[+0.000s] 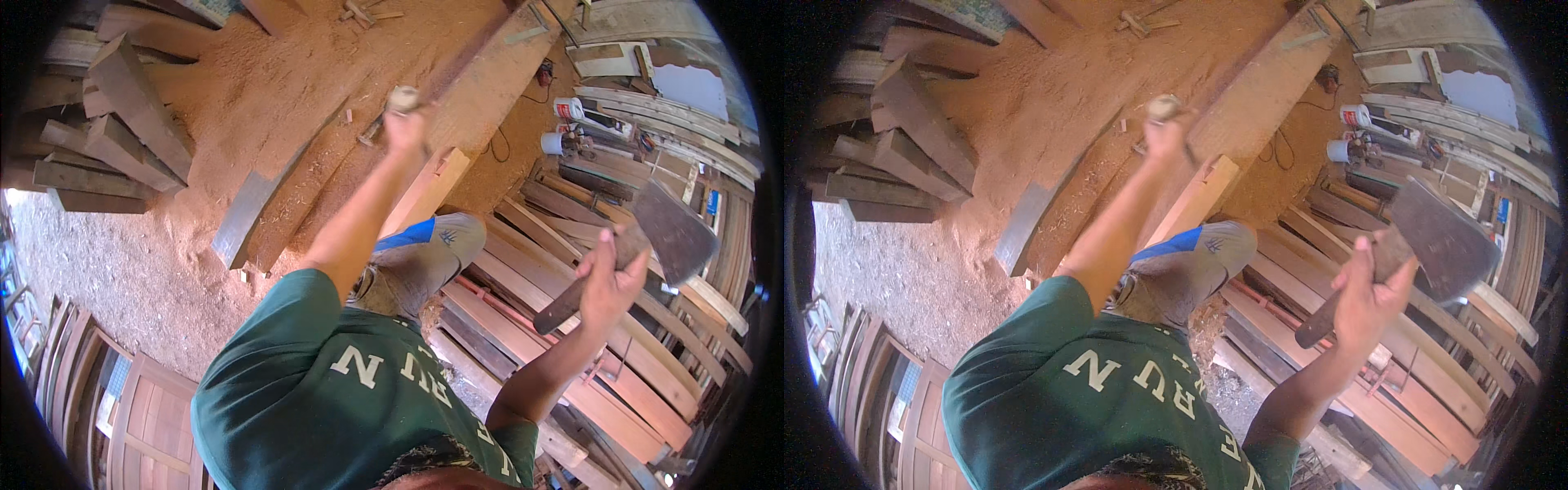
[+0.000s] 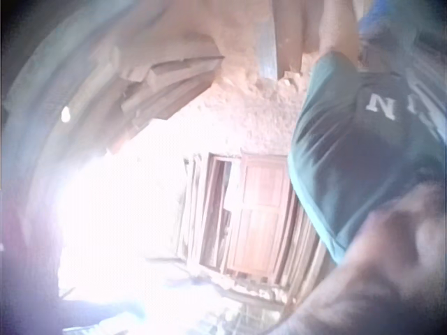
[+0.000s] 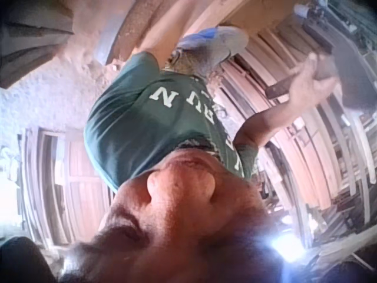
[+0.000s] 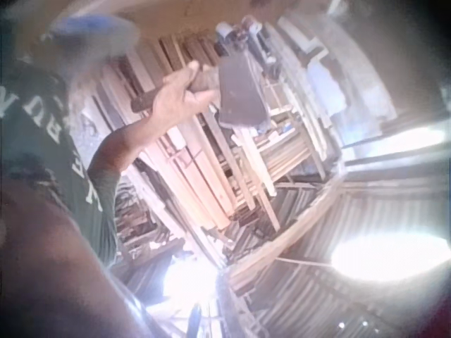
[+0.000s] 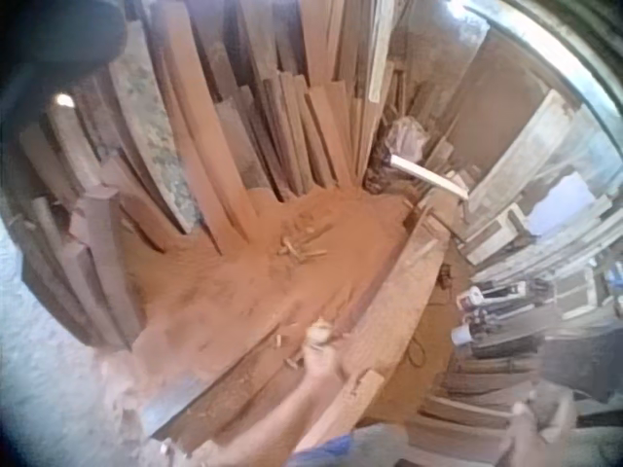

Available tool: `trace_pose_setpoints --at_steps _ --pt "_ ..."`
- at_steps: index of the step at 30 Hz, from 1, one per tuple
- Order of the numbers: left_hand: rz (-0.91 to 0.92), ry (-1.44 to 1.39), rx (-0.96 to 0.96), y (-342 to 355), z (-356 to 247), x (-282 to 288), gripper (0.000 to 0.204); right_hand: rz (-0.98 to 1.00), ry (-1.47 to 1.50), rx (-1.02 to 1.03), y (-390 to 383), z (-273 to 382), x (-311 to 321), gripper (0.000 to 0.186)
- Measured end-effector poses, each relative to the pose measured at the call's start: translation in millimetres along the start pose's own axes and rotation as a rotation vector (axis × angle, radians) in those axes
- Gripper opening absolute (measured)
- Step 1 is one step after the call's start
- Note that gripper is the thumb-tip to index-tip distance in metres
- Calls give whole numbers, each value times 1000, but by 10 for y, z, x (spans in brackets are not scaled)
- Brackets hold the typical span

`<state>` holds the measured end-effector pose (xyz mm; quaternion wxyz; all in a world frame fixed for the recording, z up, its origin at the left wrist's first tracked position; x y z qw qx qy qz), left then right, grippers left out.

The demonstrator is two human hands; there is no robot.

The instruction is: The person uses a chisel and a small axe to carve a rectangular wooden plank. They position the chisel on the wood and strike it with the axe to remove material, creating a groove or notch. The person works on the plank while it rests on the ground in a workshop environment.

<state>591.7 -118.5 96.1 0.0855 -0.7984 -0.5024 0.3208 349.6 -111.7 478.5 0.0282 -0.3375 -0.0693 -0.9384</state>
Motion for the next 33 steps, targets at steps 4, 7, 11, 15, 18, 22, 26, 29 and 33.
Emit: trace_pose_setpoints --at_steps 4,7,11,15,18,22,26,29,33 --pt "219 217 -158 -40 -271 5 23 15 118 40 -96 -109 170 20" --pt "416 234 -97 -635 -323 -226 29 58 96 -33 -153 -288 35 21" --pt "600 76 -74 -1356 -216 -529 23 128 71 -147 -212 -532 -35 23" --pt "640 371 -550 -1522 -286 -587 25 102 63 -189 -226 -638 -3 23" --pt "592 325 -481 -1443 -209 -582 24 118 65 -186 -176 -649 -32 23" --pt "563 241 -372 -1386 -150 -663 21 159 94 -185 -112 -598 -120 21" --pt "431 129 -141 -1261 -45 -646 21 106 -35 -20 19 -251 -156 22" --pt "364 83 -39 -1107 46 -581 23 -111 -255 231 185 313 0 20" --pt "384 2 -6 -1110 73 -592 22 -192 52 482 178 810 56 15"
Point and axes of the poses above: each hand's wrist, its own y-axis towards the middle knuckle, its own x-axis out of the back of the hand, z = x × y, the point moved 7 cm from there along y, towards the middle knuckle, and after that the axes turned 2 degrees about -z, right-handed, at the moved point
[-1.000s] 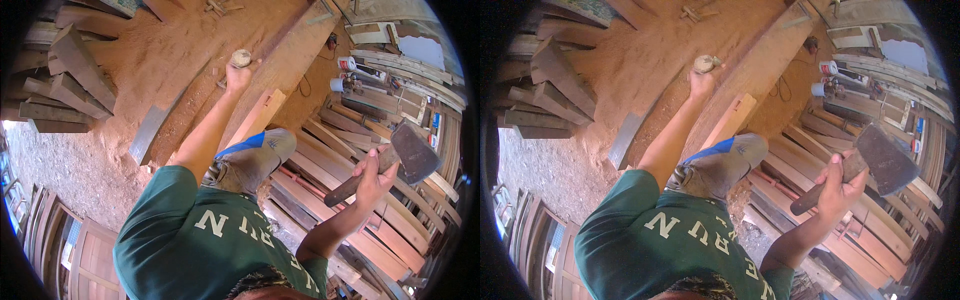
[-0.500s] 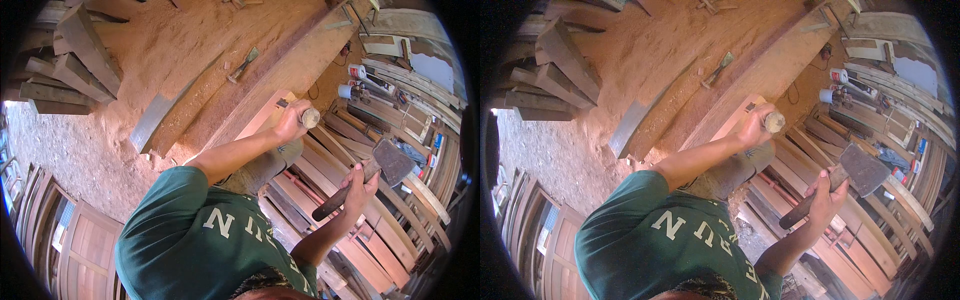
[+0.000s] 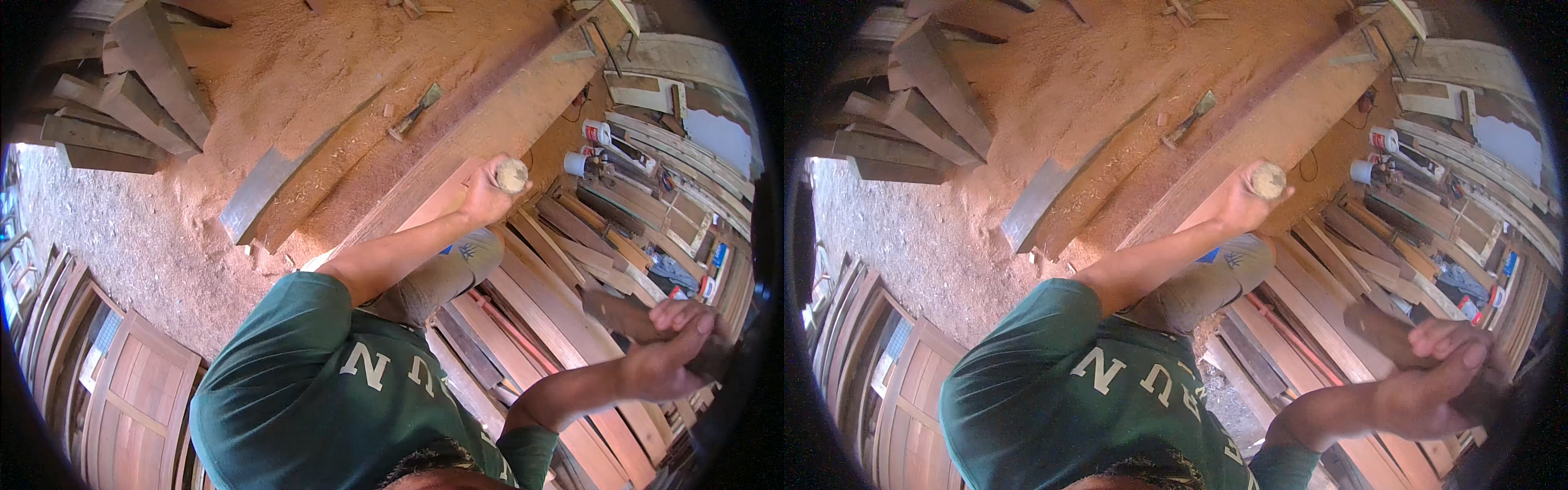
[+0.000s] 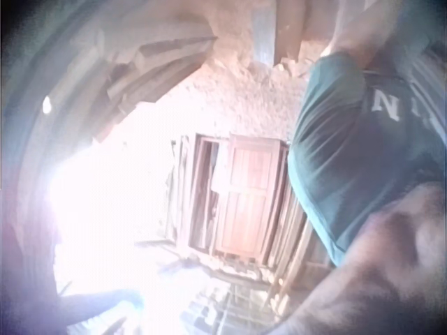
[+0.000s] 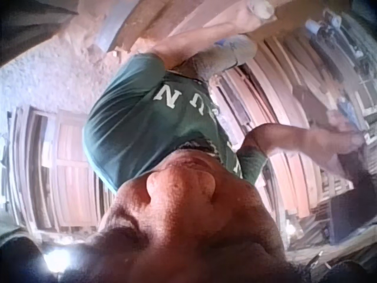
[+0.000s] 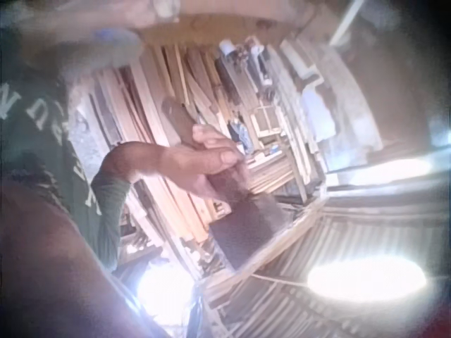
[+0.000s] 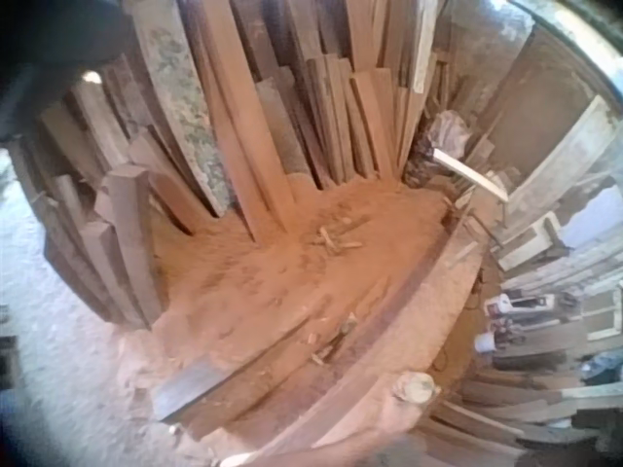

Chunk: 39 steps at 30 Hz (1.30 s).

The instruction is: The person uses a chisel and a small axe to carve a rectangular wooden plank. They position the chisel on the wood and strike it with the axe to remove material, creating a groove or notch. The person works on the plank while it rests on the ground in a workshop environment.

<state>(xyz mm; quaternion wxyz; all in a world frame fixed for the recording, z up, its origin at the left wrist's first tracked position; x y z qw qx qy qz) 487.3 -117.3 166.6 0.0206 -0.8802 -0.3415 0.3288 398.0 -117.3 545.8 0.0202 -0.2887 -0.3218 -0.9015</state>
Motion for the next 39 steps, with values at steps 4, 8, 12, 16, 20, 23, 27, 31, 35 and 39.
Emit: trace_pose_setpoints --at_steps 4,8,12,16,20,23,27,31,35,39 --pt "70 -72 -72 -74 224 -65 21 562 -570 42 -1158 -1107 -988 20" --pt "20 -233 -37 -105 647 -93 23 804 -630 -297 -1380 -1380 -1039 37" --pt "-22 -79 -155 48 557 93 21 418 -592 -568 -691 -816 -525 41" --pt "-32 255 -218 -177 -103 -16 21 -55 -403 164 180 -4 603 32" --pt "16 203 -176 -154 33 -45 22 147 -499 108 -819 -793 -324 36" --pt "104 151 -165 -295 344 35 23 714 -598 -328 -1567 -1430 -1130 41" --pt "0 -21 -93 -358 598 22 20 852 -810 -500 -1267 -1379 -787 39" --pt "-9 332 -157 -247 65 123 19 -1 -431 -197 -234 -265 -78 27" --pt "8 298 -168 -177 73 138 20 -27 -176 20 -502 -401 -205 24" --pt "192 164 -126 -234 167 105 20 729 -575 -323 -1872 -1740 -1149 38"
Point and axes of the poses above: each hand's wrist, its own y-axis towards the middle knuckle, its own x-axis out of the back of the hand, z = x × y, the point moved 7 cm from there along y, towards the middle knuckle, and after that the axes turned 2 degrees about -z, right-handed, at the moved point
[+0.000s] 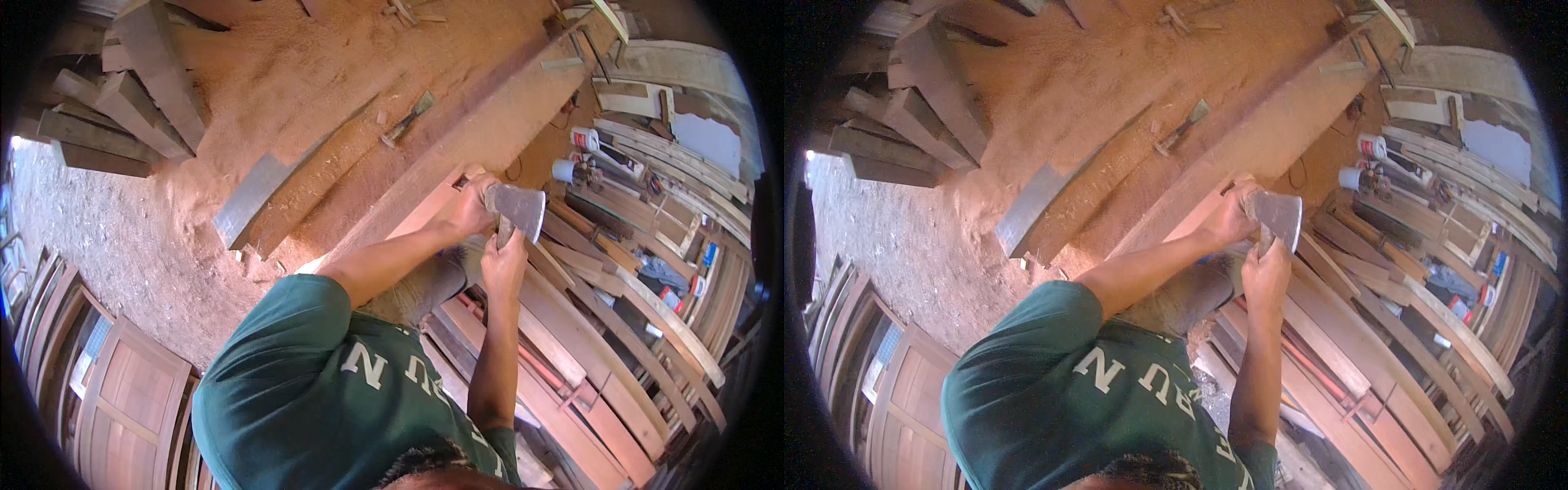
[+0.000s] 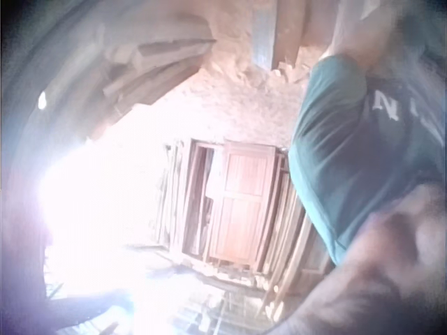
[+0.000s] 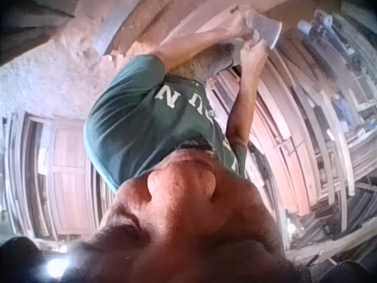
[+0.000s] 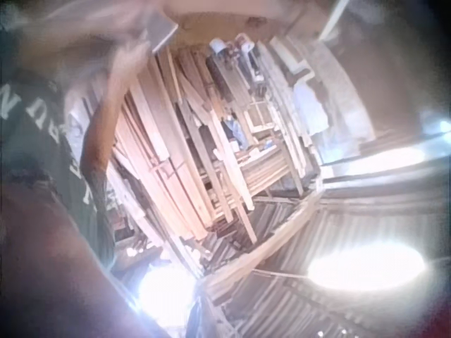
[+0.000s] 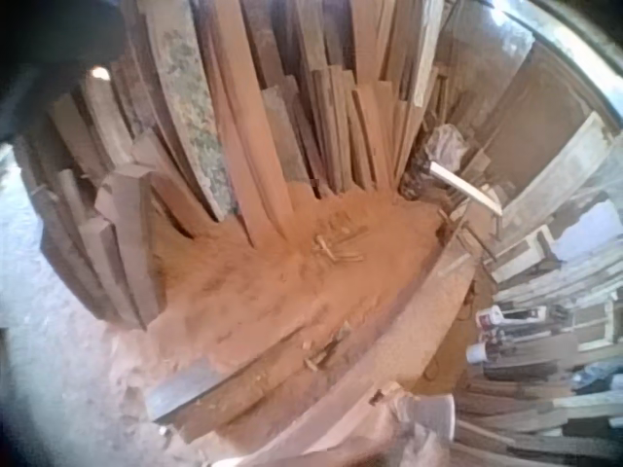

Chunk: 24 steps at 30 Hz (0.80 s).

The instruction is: The person uses a chisel and a small axe to carve a rectangular wooden plank. They position the chisel on the wood and strike it with the axe to remove material, creating a groove or notch. The person works on the plank while it rests on the ground in a workshop environment.

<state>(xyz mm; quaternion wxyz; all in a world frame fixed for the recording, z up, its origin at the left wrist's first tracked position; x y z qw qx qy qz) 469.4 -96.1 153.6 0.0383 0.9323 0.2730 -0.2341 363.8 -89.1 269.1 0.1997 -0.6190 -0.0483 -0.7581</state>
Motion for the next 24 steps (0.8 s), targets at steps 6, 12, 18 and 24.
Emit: trace_pose_setpoints --at_steps 6,12,18,24 --pt "-125 137 30 43 -6 94 20 -315 -51 -63 72 652 1187 39" --pt "-99 161 -40 -6 -64 13 22 -301 62 34 -44 160 602 33" --pt "-117 307 -159 -99 -281 118 21 -64 -32 -30 70 263 458 38" --pt "-99 161 -101 -7 14 14 22 -145 -18 3 -63 38 255 38"
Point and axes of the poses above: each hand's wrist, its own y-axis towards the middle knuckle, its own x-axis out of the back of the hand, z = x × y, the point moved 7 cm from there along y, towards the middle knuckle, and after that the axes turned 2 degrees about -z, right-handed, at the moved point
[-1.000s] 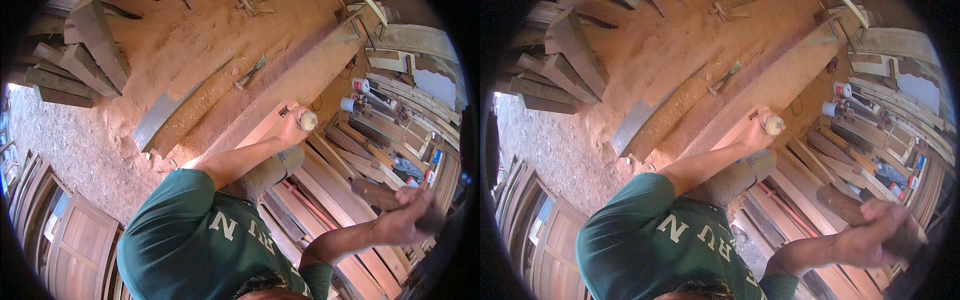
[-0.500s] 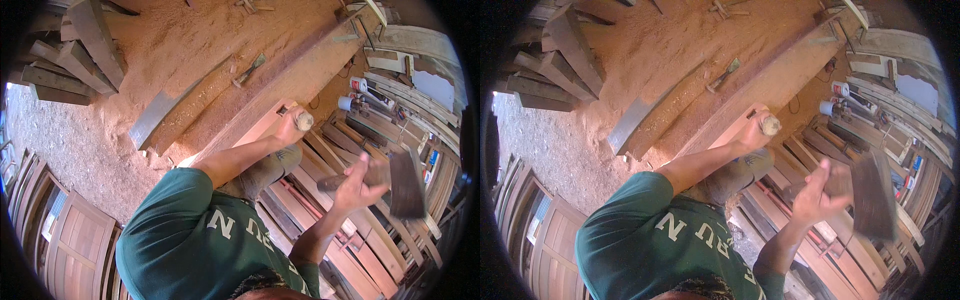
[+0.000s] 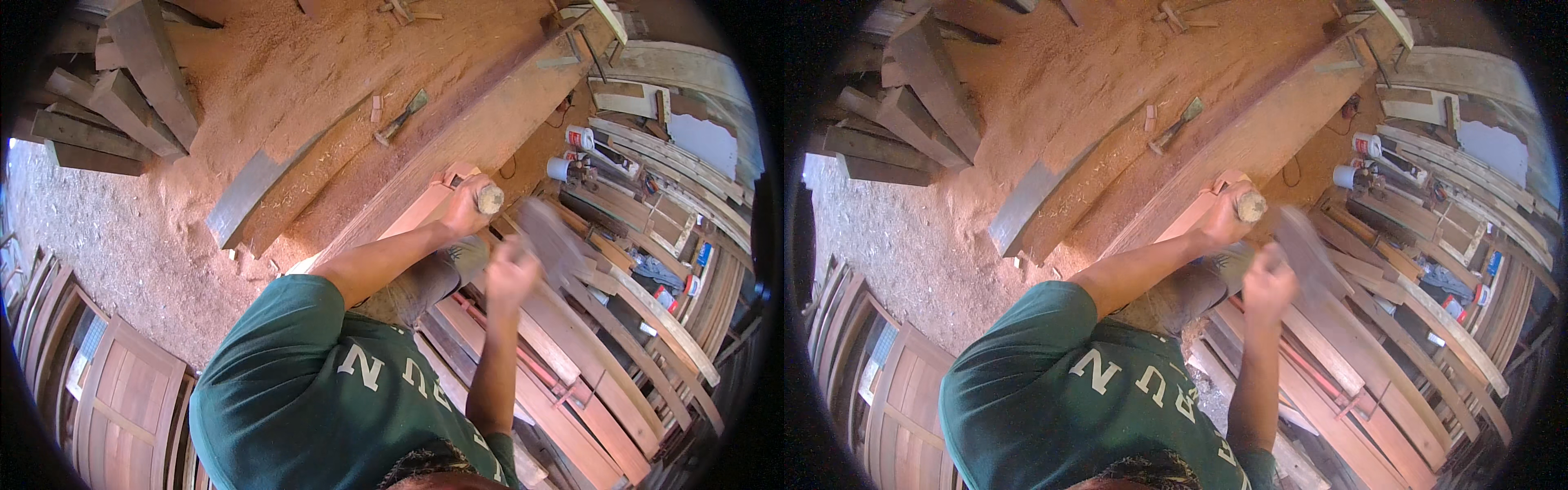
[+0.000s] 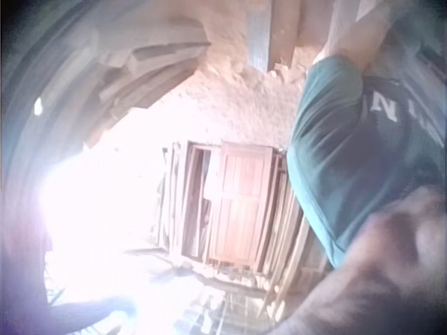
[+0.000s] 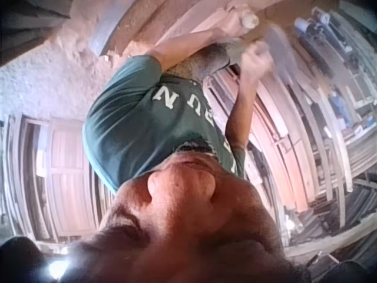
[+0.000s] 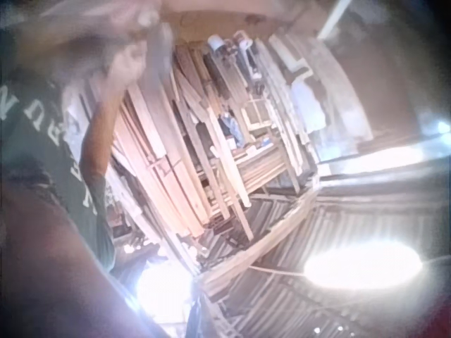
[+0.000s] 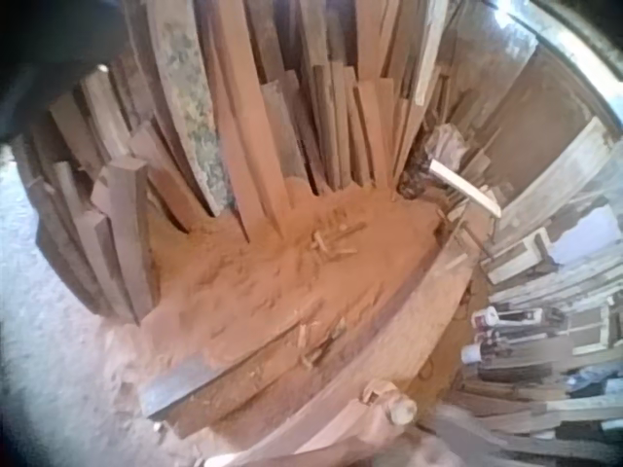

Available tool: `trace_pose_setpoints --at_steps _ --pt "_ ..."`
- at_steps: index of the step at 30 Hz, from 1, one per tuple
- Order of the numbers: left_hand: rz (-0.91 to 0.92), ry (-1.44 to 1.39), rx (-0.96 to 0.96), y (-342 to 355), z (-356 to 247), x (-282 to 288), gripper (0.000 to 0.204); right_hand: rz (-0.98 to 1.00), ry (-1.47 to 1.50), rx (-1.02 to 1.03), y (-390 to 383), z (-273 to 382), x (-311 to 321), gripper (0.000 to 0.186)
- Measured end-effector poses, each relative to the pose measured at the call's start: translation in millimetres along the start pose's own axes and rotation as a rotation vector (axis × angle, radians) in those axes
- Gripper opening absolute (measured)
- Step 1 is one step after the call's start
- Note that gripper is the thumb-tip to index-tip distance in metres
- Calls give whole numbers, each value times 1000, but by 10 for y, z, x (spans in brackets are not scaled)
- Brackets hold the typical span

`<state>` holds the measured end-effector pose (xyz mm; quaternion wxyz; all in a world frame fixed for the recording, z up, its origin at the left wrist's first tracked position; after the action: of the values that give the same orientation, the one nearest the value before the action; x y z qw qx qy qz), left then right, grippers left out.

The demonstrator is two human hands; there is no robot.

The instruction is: The person uses a chisel and a small axe to carve a rectangular wooden plank. They position the chisel on the wood and strike it with the axe to remove material, creating a groove or notch. The person works on the plank while it rests on the ground in a workshop environment.

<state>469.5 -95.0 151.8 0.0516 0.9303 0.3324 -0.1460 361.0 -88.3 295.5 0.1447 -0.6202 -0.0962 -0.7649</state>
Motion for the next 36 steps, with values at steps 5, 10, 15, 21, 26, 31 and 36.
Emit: trace_pose_setpoints --at_steps 5,10,15,21,26,31,36 --pt "-514 413 396 420 785 848 19 242 -36 -86 -85 -46 -122 38" --pt "-514 -311 223 820 711 1487 27 218 217 -276 -240 -290 135 41" --pt "6 61 93 287 -409 462 23 181 283 -310 -337 -1004 -5 32" --pt "117 39 -183 61 -436 -86 33 180 386 -447 -70 -585 331 37" --pt "17 -33 -3 230 -258 -5 32 66 428 -361 135 -208 668 34" --pt "89 -15 -79 38 -515 -65 32 -33 486 -269 232 138 904 29" --pt "133 16 -96 12 -573 -124 30 -37 381 -184 320 196 950 29"
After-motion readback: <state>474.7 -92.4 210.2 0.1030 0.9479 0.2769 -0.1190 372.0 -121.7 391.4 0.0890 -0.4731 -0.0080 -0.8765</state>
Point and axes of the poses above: each hand's wrist, its own y-axis towards the middle knuckle, its own x-axis out of the back of the hand, z = x × y, the point moved 7 cm from there along y, towards the middle knuckle, and after that the axes turned 2 degrees about -z, right-handed, at the moved point
